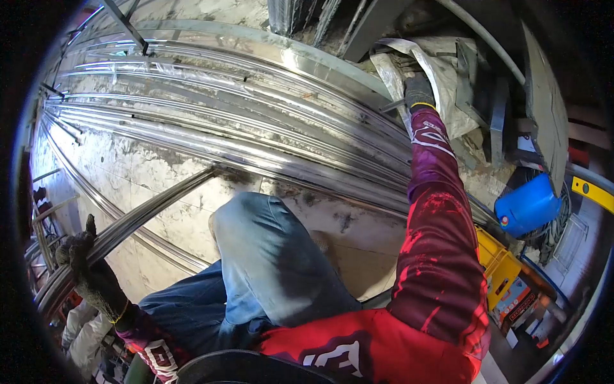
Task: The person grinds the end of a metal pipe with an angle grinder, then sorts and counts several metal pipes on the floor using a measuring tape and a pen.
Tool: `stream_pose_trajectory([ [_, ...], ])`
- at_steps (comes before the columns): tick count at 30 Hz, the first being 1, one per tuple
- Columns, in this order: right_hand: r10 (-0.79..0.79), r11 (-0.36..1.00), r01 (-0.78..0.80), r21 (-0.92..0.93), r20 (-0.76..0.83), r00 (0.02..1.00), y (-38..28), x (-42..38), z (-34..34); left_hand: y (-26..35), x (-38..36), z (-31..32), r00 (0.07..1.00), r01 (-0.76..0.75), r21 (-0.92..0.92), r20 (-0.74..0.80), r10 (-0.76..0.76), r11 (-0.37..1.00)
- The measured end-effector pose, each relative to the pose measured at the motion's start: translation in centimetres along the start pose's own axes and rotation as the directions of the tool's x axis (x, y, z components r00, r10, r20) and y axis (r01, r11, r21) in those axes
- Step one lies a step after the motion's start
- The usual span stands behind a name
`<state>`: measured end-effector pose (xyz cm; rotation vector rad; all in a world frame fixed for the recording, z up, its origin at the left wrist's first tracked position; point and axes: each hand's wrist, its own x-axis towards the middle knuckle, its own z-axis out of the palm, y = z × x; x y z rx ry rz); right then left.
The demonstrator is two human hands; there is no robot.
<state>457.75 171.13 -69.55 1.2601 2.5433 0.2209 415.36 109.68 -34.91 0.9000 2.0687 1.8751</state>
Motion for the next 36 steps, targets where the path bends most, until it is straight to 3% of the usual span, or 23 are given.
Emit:
stream_pose_trajectory([
  [2, -0.018, 0.993, 0.037, -0.116, 0.156, 0.988, -0.7, 1.0, -1.2, 0.0, -0.2, 0.0, 1.000, 0.008, 0.002, -0.030, -0.008, 1.000],
  [6, -0.015, 1.000, 0.016, -0.013, 0.070, 0.997, -1.6, -1.6, -4.1, 0.1, -0.8, -0.6, 0.986, 0.078, 0.065, -0.151, -0.068, 0.995],
  [8, -0.213, 0.972, 0.223, -0.082, 0.112, 0.971, -3.6, -3.6, -7.8, 0.4, -0.8, 0.0, 0.993, 0.052, 0.015, -0.104, -0.051, 0.999],
  [10, -0.296, 0.932, 0.337, -0.136, 0.254, 0.921, -5.1, -4.8, -6.7, 0.3, -0.6, 0.2, 0.999, 0.017, -0.032, -0.048, -0.018, 0.999],
  [11, -0.262, 0.965, 0.258, 0.044, 0.193, 0.946, -5.7, -5.7, -6.1, 0.0, -0.6, 0.0, 0.996, 0.026, -0.046, -0.089, -0.030, 0.999],
  [12, -0.262, 0.965, 0.258, 0.049, 0.185, 0.947, -6.1, -5.4, -4.9, -0.1, -0.7, -0.3, 0.990, 0.034, -0.054, -0.133, -0.041, 0.998],
  [14, -0.063, 0.953, 0.010, 0.301, 0.164, 0.984, -7.0, -5.3, -4.1, 0.4, -0.6, 0.0, 0.981, 0.063, 0.034, -0.185, -0.056, 0.997],
  [15, -0.304, 0.927, 0.290, 0.239, 0.021, 0.952, -7.6, -5.8, -4.4, 0.3, -0.5, 0.5, 0.968, 0.100, 0.102, -0.240, -0.073, 0.990],
  [17, -0.581, 0.810, 0.586, 0.014, -0.116, 0.806, -11.4, -7.1, -6.7, -0.4, 0.0, 0.5, 0.987, 0.057, 0.099, -0.153, -0.041, 0.994],
  [18, -0.639, 0.769, 0.632, -0.099, -0.127, 0.758, -13.9, -7.4, -7.5, -0.5, 0.0, 0.1, 0.998, 0.026, 0.120, -0.067, -0.018, 0.992],
  [19, -0.673, 0.740, 0.666, -0.101, -0.145, 0.726, -16.6, -8.1, -11.5, 0.3, -0.3, 0.6, 0.992, -0.120, 0.443, 0.022, 0.123, 0.889],
  [20, -0.700, 0.711, 0.689, -0.142, -0.241, 0.672, -19.5, -9.3, -18.3, 1.0, -0.4, 0.8, 0.970, -0.240, 0.719, 0.147, 0.195, 0.653],
  [21, -0.722, 0.679, 0.712, -0.179, -0.337, 0.604, -22.4, -10.4, -22.7, 0.1, -0.2, -0.3, 0.961, -0.270, 0.807, 0.193, 0.198, 0.526],
  [22, -0.749, 0.607, 0.776, -0.171, -0.451, 0.486, -23.7, -10.2, -26.3, -0.8, 0.2, -0.8, 0.952, -0.282, 0.800, 0.167, 0.256, 0.529],
  [23, -0.754, 0.528, 0.828, -0.189, -0.552, 0.355, -25.0, -9.9, -29.8, -1.0, 0.8, -0.1, 0.980, -0.185, 0.566, 0.043, 0.195, 0.803],
  [24, -0.695, 0.548, 0.837, -0.005, -0.560, 0.451, -26.0, -10.9, -34.9, -1.2, 1.3, 0.7, 0.988, -0.115, 0.162, -0.084, 0.129, 0.980],
  [25, -0.630, 0.504, 0.858, 0.098, -0.638, 0.443, -26.6, -11.2, -39.0, -1.4, 1.9, 1.6, 0.976, -0.107, -0.211, -0.207, 0.062, 0.972],
  [26, -0.519, 0.384, 0.886, 0.260, -0.733, 0.441, -27.2, -12.2, -43.4, -1.4, 2.3, 1.6, 0.968, -0.112, -0.095, -0.235, 0.087, 0.989],
  [28, -0.333, -0.028, 0.863, 0.504, -0.819, 0.467, -28.6, -15.6, -51.3, -0.1, 2.0, 2.3, 0.959, -0.114, 0.077, -0.254, 0.130, 0.991],
  [31, -0.310, -0.556, 0.525, 0.645, -0.747, 0.588, -31.0, -19.3, -56.4, -0.1, 1.7, 2.2, 0.978, -0.037, 0.125, -0.201, 0.062, 0.991],
  [33, -0.307, -0.630, 0.529, 0.568, -0.808, 0.502, -33.4, -20.5, -56.8, -0.3, 1.6, 3.1, 0.959, -0.066, 0.058, -0.273, 0.080, 0.996],
  [34, -0.316, -0.633, 0.532, 0.562, -0.816, 0.485, -34.8, -21.1, -56.0, 0.1, 1.6, 3.1, 0.966, -0.034, 0.248, -0.242, 0.096, 0.968],
  [36, -0.322, -0.672, 0.524, 0.524, -0.843, 0.430, -37.2, -21.8, -54.0, 1.2, 1.5, 3.4, 0.973, -0.079, 0.381, -0.173, 0.155, 0.921],
])
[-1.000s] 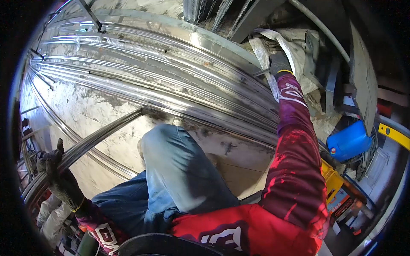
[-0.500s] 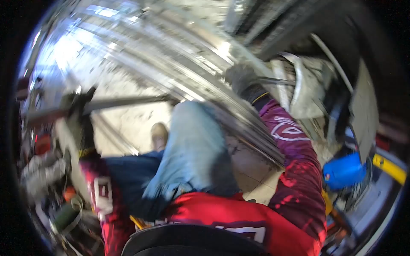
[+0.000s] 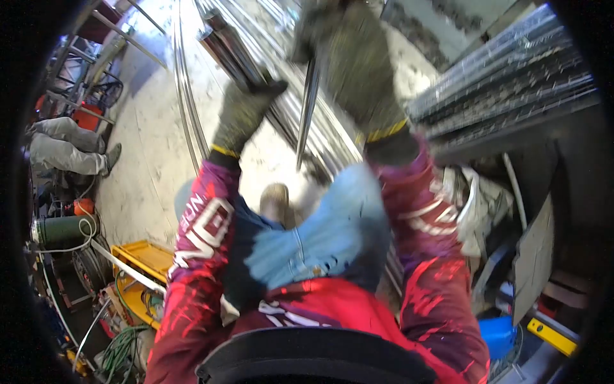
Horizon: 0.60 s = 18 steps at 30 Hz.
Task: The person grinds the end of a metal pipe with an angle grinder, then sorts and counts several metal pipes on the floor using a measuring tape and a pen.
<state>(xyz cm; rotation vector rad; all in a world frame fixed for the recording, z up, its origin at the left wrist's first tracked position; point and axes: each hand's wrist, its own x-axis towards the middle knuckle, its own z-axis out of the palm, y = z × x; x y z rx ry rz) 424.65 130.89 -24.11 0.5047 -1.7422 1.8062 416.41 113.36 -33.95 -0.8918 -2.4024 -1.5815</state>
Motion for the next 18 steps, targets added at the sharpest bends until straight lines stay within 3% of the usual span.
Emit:
stream_pose_trajectory([
  [1, -0.046, 0.979, 0.020, 0.201, 0.128, 0.991, 3.3, -0.8, -0.1, 0.2, 0.1, -0.3, 0.996, 0.075, -0.050, 0.061, -0.072, 0.996],
  [2, 0.036, 0.962, -0.075, 0.263, 0.147, 0.988, 4.3, -1.5, 0.4, 0.4, 0.2, -0.5, 0.981, 0.155, -0.095, 0.131, -0.142, 0.983],
  [3, 0.141, 0.922, -0.169, 0.348, 0.103, 0.985, 4.8, -2.3, 1.6, 0.9, 0.3, -0.3, 0.989, 0.120, -0.141, 0.101, -0.106, 0.983],
  [4, 0.065, 0.998, -0.065, 0.001, 0.047, 0.997, 5.2, -2.7, 2.1, 1.3, 0.3, -0.1, 0.994, 0.091, -0.187, 0.074, -0.078, 0.978],
  [6, 0.078, 0.952, -0.064, -0.299, 0.035, 0.996, 5.2, -3.3, 2.1, 0.5, 0.8, -0.1, 0.983, 0.146, -0.173, 0.133, -0.124, 0.974],
  [9, 0.088, 0.949, -0.100, -0.300, -0.051, 0.995, 6.2, -3.8, 2.6, -0.4, 0.7, 0.0, 0.989, 0.104, -0.282, 0.129, -0.070, 0.954],
  [12, 0.119, 0.933, -0.139, -0.331, -0.080, 0.990, 5.7, -3.7, 2.4, -0.6, 1.0, -0.3, 0.972, 0.173, -0.205, 0.194, -0.133, 0.963],
  [16, 0.177, 0.884, -0.210, -0.418, -0.117, 0.977, 5.0, -3.2, 2.3, 1.6, 0.7, -1.1, 0.910, 0.297, -0.303, 0.376, -0.173, 0.905],
  [18, 0.073, 0.920, -0.131, -0.371, -0.168, 0.983, 6.3, -3.1, 2.4, 0.7, 0.4, -0.1, 0.939, 0.197, -0.462, 0.342, -0.031, 0.865],
])
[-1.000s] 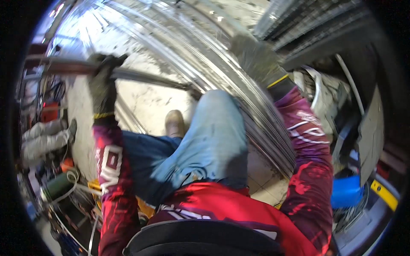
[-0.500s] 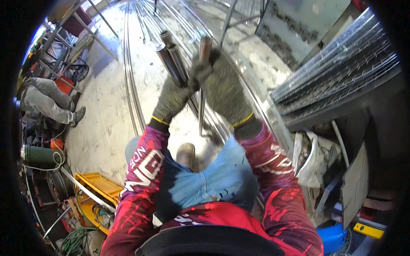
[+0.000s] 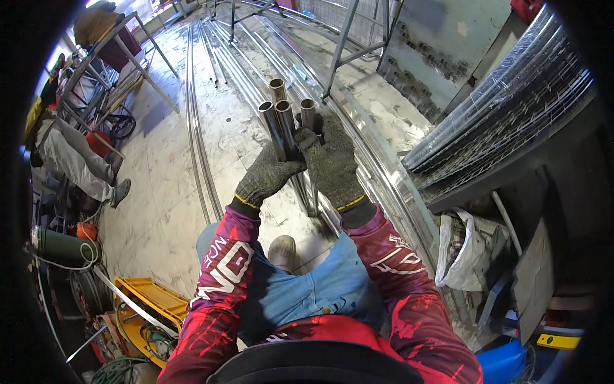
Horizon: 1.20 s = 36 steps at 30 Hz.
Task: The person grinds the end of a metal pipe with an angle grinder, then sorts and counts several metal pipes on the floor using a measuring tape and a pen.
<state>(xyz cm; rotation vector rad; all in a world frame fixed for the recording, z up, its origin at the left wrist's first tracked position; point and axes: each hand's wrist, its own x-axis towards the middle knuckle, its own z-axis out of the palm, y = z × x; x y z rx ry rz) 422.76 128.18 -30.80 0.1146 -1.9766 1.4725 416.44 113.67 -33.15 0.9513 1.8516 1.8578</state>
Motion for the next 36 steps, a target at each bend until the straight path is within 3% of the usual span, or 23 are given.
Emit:
stream_pose_trajectory([
  [2, 0.039, 0.998, -0.038, 0.050, -0.016, 0.999, -0.2, -0.3, 0.4, 0.0, 0.0, -0.3, 0.999, 0.037, 0.061, 0.023, -0.038, 0.997],
  [4, 0.074, 0.992, -0.071, 0.101, -0.023, 0.997, -0.2, -0.4, 0.5, 0.4, -0.1, -0.2, 0.999, 0.038, -0.052, 0.012, -0.037, 0.998],
  [8, 0.017, 0.991, -0.016, 0.134, -0.005, 1.000, 0.1, -0.4, 0.8, 0.5, -0.2, -0.2, 1.000, -0.028, -0.076, 0.008, 0.029, 0.997],
  [14, 0.024, 0.984, -0.022, 0.177, -0.010, 1.000, -0.5, -0.7, 1.5, 0.0, -0.4, -0.1, 1.000, 0.024, 0.005, 0.007, -0.024, 1.000],
  [16, 0.014, 0.984, -0.010, 0.175, -0.024, 1.000, -0.7, -0.7, 1.1, -0.2, -0.3, -0.3, 1.000, 0.016, 0.197, 0.019, -0.020, 0.980],
  [17, -0.012, 0.997, 0.012, 0.077, 0.006, 1.000, -1.1, -0.6, 0.7, -0.2, -0.3, -0.3, 0.999, 0.018, 0.198, 0.025, -0.023, 0.980],
  [19, -0.030, 0.999, 0.031, -0.023, 0.027, 0.999, -0.9, -0.5, 0.4, 0.0, -0.3, 0.0, 0.999, -0.036, 0.004, 0.011, 0.036, 0.999],
  [21, -0.034, 0.978, 0.047, 0.203, -0.065, 0.997, 1.1, 0.2, 0.8, -0.9, -0.4, -0.6, 0.999, 0.050, 0.081, 0.014, -0.051, 0.995],
  [22, 0.122, 0.732, -0.081, 0.677, -0.013, 0.992, 1.7, 1.1, 0.0, -0.9, -0.2, -0.8, 0.991, 0.130, 0.158, -0.002, -0.132, 0.979],
  [24, 0.122, 0.839, -0.036, 0.543, -0.124, 0.985, 1.7, 1.5, -3.1, -1.1, -0.3, -0.6, 0.996, 0.094, 0.125, -0.020, -0.092, 0.988],
  [26, -0.021, 0.933, 0.079, 0.350, -0.168, 0.986, 3.2, 2.1, -8.4, -1.8, -0.5, -0.8, 0.988, 0.109, 0.010, -0.114, -0.107, 0.994],
  [28, 0.023, 0.997, -0.010, 0.072, -0.190, 0.981, 1.6, 2.3, -13.3, -2.5, -0.8, -1.8, 0.994, 0.090, 0.079, -0.072, -0.085, 0.993],
  [29, -0.378, 0.846, 0.305, -0.437, -0.089, 0.921, 3.0, 3.3, -15.7, -3.0, -0.6, -2.2, 0.997, 0.057, 0.098, -0.056, -0.052, 0.994],
  [30, -0.610, 0.372, 0.540, -0.755, 0.240, 0.755, 5.0, 4.2, -17.4, -2.4, -0.3, -1.9, 0.999, 0.046, 0.009, -0.028, -0.046, 0.999],
  [31, -0.391, 0.540, 0.473, -0.696, 0.290, 0.873, 8.0, 2.8, -17.1, -1.2, -0.2, -1.3, 0.998, 0.051, 0.056, -0.035, -0.049, 0.997],
  [32, -0.331, 0.580, 0.445, -0.682, 0.303, 0.894, 7.3, 2.0, -16.1, -0.3, -0.2, -1.0, 0.998, 0.037, 0.116, -0.049, -0.031, 0.993],
  [34, -0.327, 0.680, 0.422, -0.600, 0.267, 0.907, 5.2, -0.2, -10.8, -0.9, 0.1, -1.6, 0.998, -0.031, 0.161, -0.054, 0.040, 0.986],
  [35, -0.341, 0.712, 0.435, -0.551, 0.270, 0.900, 4.7, -1.1, -8.9, -0.8, 0.1, -1.6, 0.999, 0.003, 0.147, -0.049, 0.005, 0.989],
  [36, -0.355, 0.918, 0.385, -0.093, 0.236, 0.905, 3.5, -1.6, -8.3, -0.9, 0.2, -1.8, 0.998, 0.042, 0.136, -0.056, -0.034, 0.990],
])
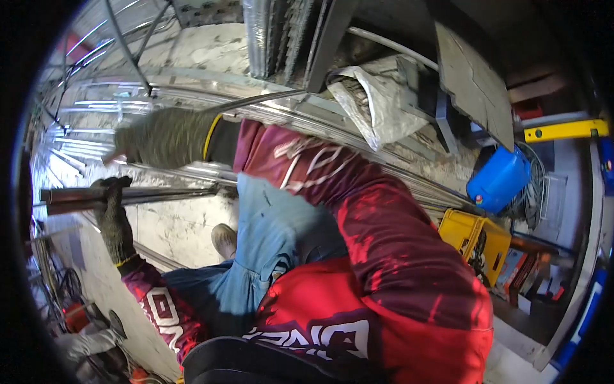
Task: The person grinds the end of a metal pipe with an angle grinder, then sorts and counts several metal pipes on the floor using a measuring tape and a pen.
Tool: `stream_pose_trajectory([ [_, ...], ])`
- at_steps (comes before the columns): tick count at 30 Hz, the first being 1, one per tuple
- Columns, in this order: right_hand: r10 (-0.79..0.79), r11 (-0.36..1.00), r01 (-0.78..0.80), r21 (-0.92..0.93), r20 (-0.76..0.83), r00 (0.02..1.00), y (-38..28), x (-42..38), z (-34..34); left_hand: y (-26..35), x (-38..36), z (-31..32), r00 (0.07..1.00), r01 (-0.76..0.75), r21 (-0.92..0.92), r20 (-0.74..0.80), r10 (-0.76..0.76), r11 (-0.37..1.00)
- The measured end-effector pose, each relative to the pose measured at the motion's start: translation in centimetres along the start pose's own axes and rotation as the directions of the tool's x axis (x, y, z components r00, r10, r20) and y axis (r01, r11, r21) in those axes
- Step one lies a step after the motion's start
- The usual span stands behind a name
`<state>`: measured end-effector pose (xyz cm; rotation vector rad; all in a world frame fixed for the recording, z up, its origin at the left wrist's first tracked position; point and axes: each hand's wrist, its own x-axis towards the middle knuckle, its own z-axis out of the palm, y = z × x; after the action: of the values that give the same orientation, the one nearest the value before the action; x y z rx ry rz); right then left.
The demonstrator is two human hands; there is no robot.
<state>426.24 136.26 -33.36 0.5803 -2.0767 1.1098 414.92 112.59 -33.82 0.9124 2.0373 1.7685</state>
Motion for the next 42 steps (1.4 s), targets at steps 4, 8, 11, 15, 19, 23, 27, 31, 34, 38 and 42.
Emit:
stream_pose_trajectory([
  [4, 0.226, 0.903, -0.157, -0.399, 0.131, 0.965, 2.3, -5.8, 1.0, -1.6, 0.4, -1.0, 0.999, -0.041, -0.075, 0.005, 0.042, 0.996],
  [8, 0.413, 0.821, -0.310, -0.481, 0.124, 0.902, 4.5, -11.7, -0.5, -1.6, 0.4, -1.3, 0.999, -0.022, -0.003, 0.033, 0.022, 1.000],
  [11, 0.360, 0.836, -0.248, -0.489, 0.149, 0.921, 6.2, -15.6, -1.0, -2.0, 0.4, -1.8, 0.999, -0.027, -0.028, 0.023, 0.027, 0.999],
  [15, 0.448, 0.829, -0.390, -0.401, 0.059, 0.892, 6.1, -18.4, 0.4, -2.3, 0.4, -1.9, 0.998, -0.040, -0.072, 0.044, 0.043, 0.997],
  [19, 0.505, 0.780, -0.358, -0.513, 0.178, 0.844, 3.9, -16.2, 0.7, -2.2, 0.6, -2.2, 0.996, -0.049, -0.037, 0.075, 0.052, 0.998],
  [23, 0.484, 0.787, -0.273, -0.553, 0.280, 0.829, 2.5, -14.3, 0.9, -2.0, 0.7, -1.8, 0.993, -0.050, -0.003, 0.106, 0.050, 0.999],
  [27, 0.496, 0.778, -0.252, -0.575, 0.317, 0.808, 2.5, -14.9, 0.4, -1.5, 0.5, -1.2, 0.995, -0.053, 0.028, 0.081, 0.050, 0.998],
  [31, 0.469, 0.772, -0.225, -0.595, 0.294, 0.833, 7.3, -19.9, -1.2, -2.1, 0.5, -2.0, 0.996, -0.046, 0.050, 0.078, 0.042, 0.998],
  [34, 0.644, 0.645, -0.248, -0.723, 0.340, 0.686, 9.0, -25.0, -4.7, -2.1, 0.2, -2.1, 0.995, -0.057, 0.011, 0.082, 0.056, 0.998],
  [38, 0.795, 0.521, -0.254, -0.815, 0.354, 0.493, 10.0, -31.5, -6.4, -1.7, -0.2, -2.1, 0.998, -0.041, 0.054, 0.046, 0.039, 0.998],
  [42, 0.819, 0.435, -0.170, -0.885, 0.309, 0.484, 9.3, -36.4, -9.3, -1.7, -0.6, -2.4, 0.998, -0.032, 0.036, 0.061, 0.030, 0.999],
])
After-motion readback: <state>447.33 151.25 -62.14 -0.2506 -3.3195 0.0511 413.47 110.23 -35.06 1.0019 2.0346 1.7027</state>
